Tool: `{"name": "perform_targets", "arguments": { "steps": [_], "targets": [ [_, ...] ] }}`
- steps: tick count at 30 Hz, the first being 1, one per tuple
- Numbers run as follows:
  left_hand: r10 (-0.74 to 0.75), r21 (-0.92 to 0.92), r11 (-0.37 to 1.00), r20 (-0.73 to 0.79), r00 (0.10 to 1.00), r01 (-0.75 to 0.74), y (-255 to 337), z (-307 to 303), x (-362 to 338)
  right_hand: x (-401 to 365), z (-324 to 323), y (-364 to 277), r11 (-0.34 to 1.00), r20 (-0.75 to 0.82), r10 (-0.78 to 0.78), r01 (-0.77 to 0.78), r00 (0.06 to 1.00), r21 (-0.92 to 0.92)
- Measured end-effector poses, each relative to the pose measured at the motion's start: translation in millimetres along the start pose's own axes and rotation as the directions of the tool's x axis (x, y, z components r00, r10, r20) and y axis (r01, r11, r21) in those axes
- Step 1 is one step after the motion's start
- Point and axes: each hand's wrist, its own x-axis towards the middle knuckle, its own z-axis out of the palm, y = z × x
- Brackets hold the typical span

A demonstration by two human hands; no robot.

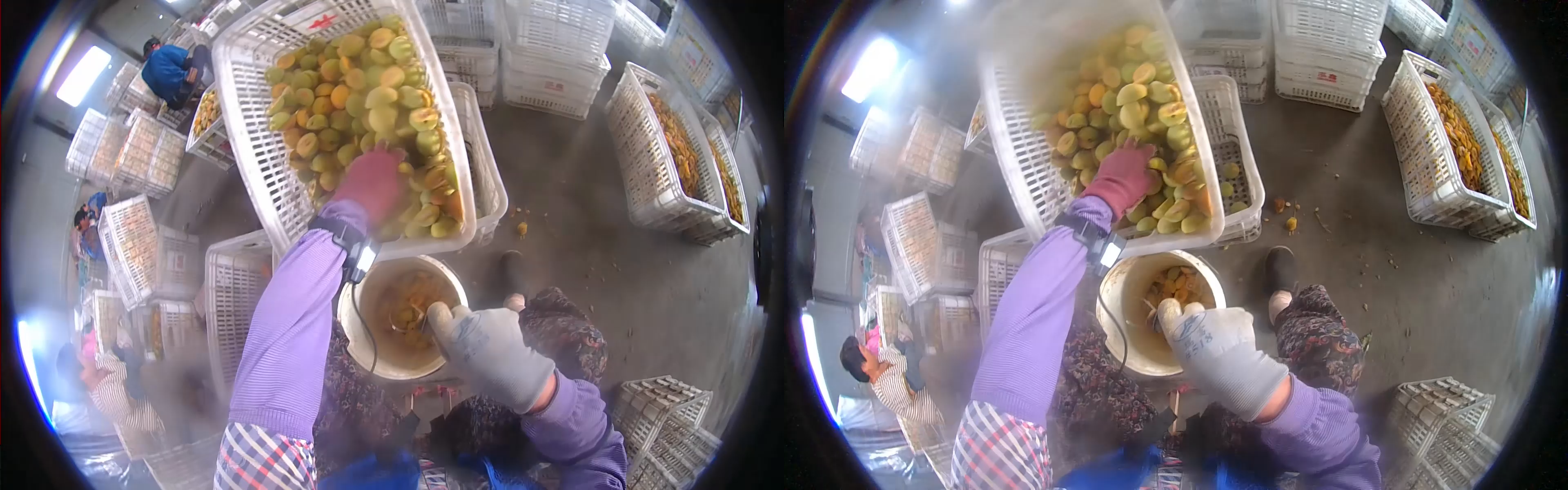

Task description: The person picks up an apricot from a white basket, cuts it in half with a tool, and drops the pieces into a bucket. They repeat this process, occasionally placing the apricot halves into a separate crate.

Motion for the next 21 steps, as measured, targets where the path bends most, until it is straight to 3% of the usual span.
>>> {"name": "perform_targets", "arguments": {
  "steps": [2,5,6,7,8,10,12,14,16,18,21],
  "targets": [
    [-0.053,-0.084,0.995,-0.016,0.998,0.052,0.8,-0.3,-2.5,3.0,1.7,-2.5,0.998,-0.067,-0.002,-0.002,0.998,-0.066],
    [-0.078,-0.358,0.933,-0.103,0.992,0.036,-3.9,-9.9,-10.5,10.4,-0.4,0.5,0.995,-0.015,0.069,-0.07,0.997,-0.073],
    [-0.046,-0.439,0.898,-0.012,0.999,0.036,-4.2,-29.0,-19.7,10.9,5.4,5.2,0.995,-0.137,0.023,-0.036,0.99,-0.097],
    [-0.008,-0.515,0.856,0.072,0.997,0.044,-8.7,-52.0,-31.3,13.1,21.1,15.7,0.956,-0.178,0.105,-0.05,0.978,0.29],
    [0.039,-0.583,0.811,0.149,0.988,0.056,-11.4,-78.3,-45.7,15.4,14.6,16.9,0.975,-0.198,0.081,-0.036,0.977,0.218],
    [0.166,-0.537,0.84,0.114,0.979,-0.08,-26.1,-111.7,-85.8,18.4,5.0,15.3,0.986,-0.207,0.067,-0.033,0.976,0.165],
    [0.16,-0.673,0.734,0.294,0.942,0.085,-34.7,-161.8,-145.0,19.0,5.7,14.4,0.978,-0.178,0.094,-0.057,0.98,0.202],
    [0.12,-0.715,0.675,0.35,0.929,0.182,-33.0,-197.9,-203.0,20.5,7.8,10.3,0.976,-0.145,0.115,-0.084,0.983,0.201],
    [0.143,-0.822,0.535,0.314,0.939,0.193,-14.9,-234.4,-261.4,22.1,9.2,4.4,0.964,-0.101,0.131,-0.103,0.986,0.244],
    [0.254,-0.839,0.433,0.464,0.849,0.329,-30.5,-223.0,-297.1,27.3,9.9,-1.0,0.939,-0.047,0.148,-0.126,0.988,0.32],
    [0.328,-0.83,0.132,0.553,0.766,0.543,-18.8,-186.8,-330.3,38.2,42.0,5.1,0.852,-0.164,0.103,-0.001,0.981,0.524]
  ]
}}
